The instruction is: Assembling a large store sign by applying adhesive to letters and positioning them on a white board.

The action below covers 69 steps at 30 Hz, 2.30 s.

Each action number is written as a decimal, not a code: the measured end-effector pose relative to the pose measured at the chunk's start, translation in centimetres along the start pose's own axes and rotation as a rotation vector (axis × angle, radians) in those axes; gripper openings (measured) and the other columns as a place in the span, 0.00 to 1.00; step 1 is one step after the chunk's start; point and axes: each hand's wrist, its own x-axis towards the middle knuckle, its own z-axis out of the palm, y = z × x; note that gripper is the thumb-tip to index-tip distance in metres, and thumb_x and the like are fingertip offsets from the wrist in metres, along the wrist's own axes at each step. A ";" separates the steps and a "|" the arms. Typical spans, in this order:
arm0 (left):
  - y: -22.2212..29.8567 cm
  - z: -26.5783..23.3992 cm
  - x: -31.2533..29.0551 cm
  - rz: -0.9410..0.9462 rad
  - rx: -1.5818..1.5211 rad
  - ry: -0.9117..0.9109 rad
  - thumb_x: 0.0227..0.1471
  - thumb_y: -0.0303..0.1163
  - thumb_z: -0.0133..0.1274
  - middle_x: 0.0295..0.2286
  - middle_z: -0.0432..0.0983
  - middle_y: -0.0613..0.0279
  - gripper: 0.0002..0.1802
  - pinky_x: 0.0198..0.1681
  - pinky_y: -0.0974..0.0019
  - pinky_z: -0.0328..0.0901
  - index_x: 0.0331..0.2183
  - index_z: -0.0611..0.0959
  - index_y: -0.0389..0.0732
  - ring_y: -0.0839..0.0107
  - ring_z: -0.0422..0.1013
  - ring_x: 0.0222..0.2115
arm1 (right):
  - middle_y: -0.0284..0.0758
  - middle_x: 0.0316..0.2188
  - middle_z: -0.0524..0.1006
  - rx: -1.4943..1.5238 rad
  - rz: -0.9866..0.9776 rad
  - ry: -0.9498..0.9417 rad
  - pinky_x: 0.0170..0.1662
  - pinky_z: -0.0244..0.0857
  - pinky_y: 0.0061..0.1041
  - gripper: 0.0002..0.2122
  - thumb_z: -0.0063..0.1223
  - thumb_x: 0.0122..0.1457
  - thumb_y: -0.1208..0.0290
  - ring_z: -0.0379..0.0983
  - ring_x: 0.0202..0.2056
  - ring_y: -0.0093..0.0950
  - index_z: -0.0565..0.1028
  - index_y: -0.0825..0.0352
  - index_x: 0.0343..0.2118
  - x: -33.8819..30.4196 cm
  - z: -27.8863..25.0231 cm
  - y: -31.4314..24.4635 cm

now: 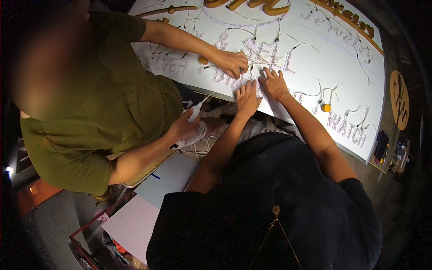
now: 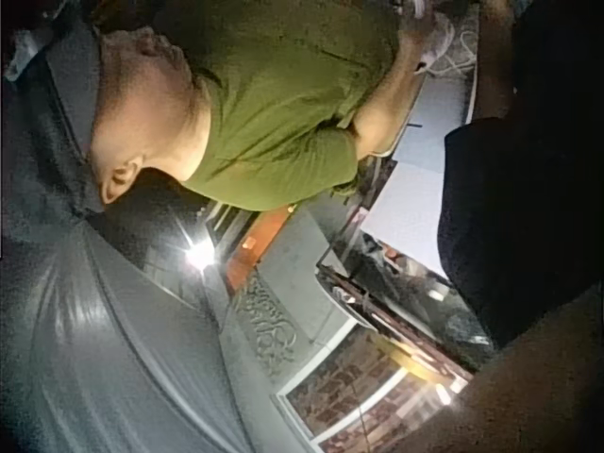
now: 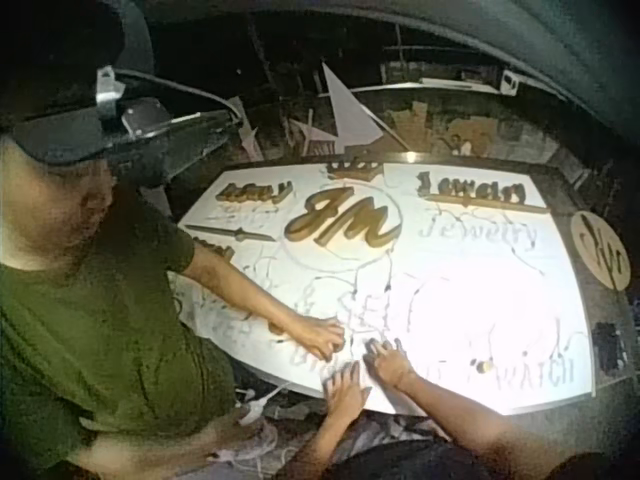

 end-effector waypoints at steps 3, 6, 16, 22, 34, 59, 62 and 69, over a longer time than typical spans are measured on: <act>0.0 -1.1 -2.1 -0.011 -0.068 0.040 0.42 0.37 0.57 0.49 0.60 0.54 0.35 0.49 0.55 0.52 0.52 0.66 0.37 0.56 0.58 0.46 | 0.38 0.54 0.60 0.152 0.070 0.143 0.54 0.51 0.44 0.21 0.47 0.51 0.71 0.61 0.52 0.35 0.66 0.56 0.51 -0.9 -0.1 0.3; -0.8 -1.7 -4.5 -0.048 -0.067 0.065 0.44 0.36 0.56 0.48 0.61 0.52 0.34 0.51 0.54 0.51 0.52 0.66 0.35 0.54 0.58 0.46 | 0.42 0.53 0.60 0.407 0.121 0.309 0.53 0.52 0.44 0.27 0.51 0.47 0.74 0.60 0.52 0.38 0.62 0.57 0.54 -2.8 -0.8 0.4; -3.6 -0.3 -8.6 -0.129 -0.064 0.112 0.46 0.36 0.54 0.44 0.65 0.53 0.26 0.50 0.52 0.52 0.47 0.71 0.37 0.55 0.59 0.45 | 0.46 0.43 0.66 0.826 0.297 0.396 0.41 0.64 0.37 0.23 0.49 0.46 0.80 0.70 0.35 0.42 0.67 0.62 0.50 -11.4 1.7 0.2; -3.8 -0.2 -8.9 -0.131 -0.059 0.092 0.46 0.36 0.54 0.43 0.65 0.53 0.26 0.50 0.51 0.51 0.47 0.71 0.37 0.55 0.59 0.46 | 0.43 0.37 0.69 0.973 0.306 0.308 0.34 0.66 0.31 0.20 0.49 0.48 0.83 0.71 0.28 0.36 0.69 0.66 0.47 -14.4 0.8 0.2; -3.3 0.1 -8.1 -0.114 -0.027 0.132 0.44 0.35 0.56 0.40 0.69 0.56 0.19 0.49 0.55 0.53 0.40 0.75 0.39 0.59 0.62 0.44 | 0.47 0.26 0.74 0.732 0.587 0.196 0.34 0.65 0.37 0.07 0.49 0.53 0.71 0.72 0.30 0.45 0.71 0.71 0.28 -19.4 2.6 1.2; -2.7 0.7 -7.5 -0.041 -0.046 -0.028 0.42 0.37 0.58 0.52 0.57 0.42 0.21 0.54 0.50 0.51 0.36 0.73 0.35 0.50 0.53 0.54 | 0.50 0.32 0.75 0.485 0.721 -0.142 0.41 0.67 0.38 0.16 0.50 0.53 0.61 0.73 0.37 0.44 0.73 0.73 0.32 -20.1 6.8 3.6; -2.5 0.8 -7.3 -0.096 -0.054 -0.138 0.43 0.38 0.57 0.55 0.52 0.38 0.25 0.58 0.47 0.46 0.40 0.72 0.33 0.49 0.48 0.58 | 0.50 0.32 0.75 0.483 0.714 -0.131 0.41 0.66 0.38 0.16 0.50 0.54 0.61 0.73 0.36 0.44 0.73 0.73 0.31 -20.0 6.8 3.6; -2.1 0.5 -6.9 -0.104 -0.001 -0.221 0.43 0.40 0.57 0.56 0.50 0.38 0.30 0.59 0.46 0.45 0.46 0.71 0.31 0.49 0.47 0.58 | 0.51 0.31 0.75 0.515 0.728 -0.109 0.40 0.66 0.39 0.16 0.50 0.54 0.61 0.73 0.36 0.46 0.73 0.74 0.30 -20.1 7.0 3.7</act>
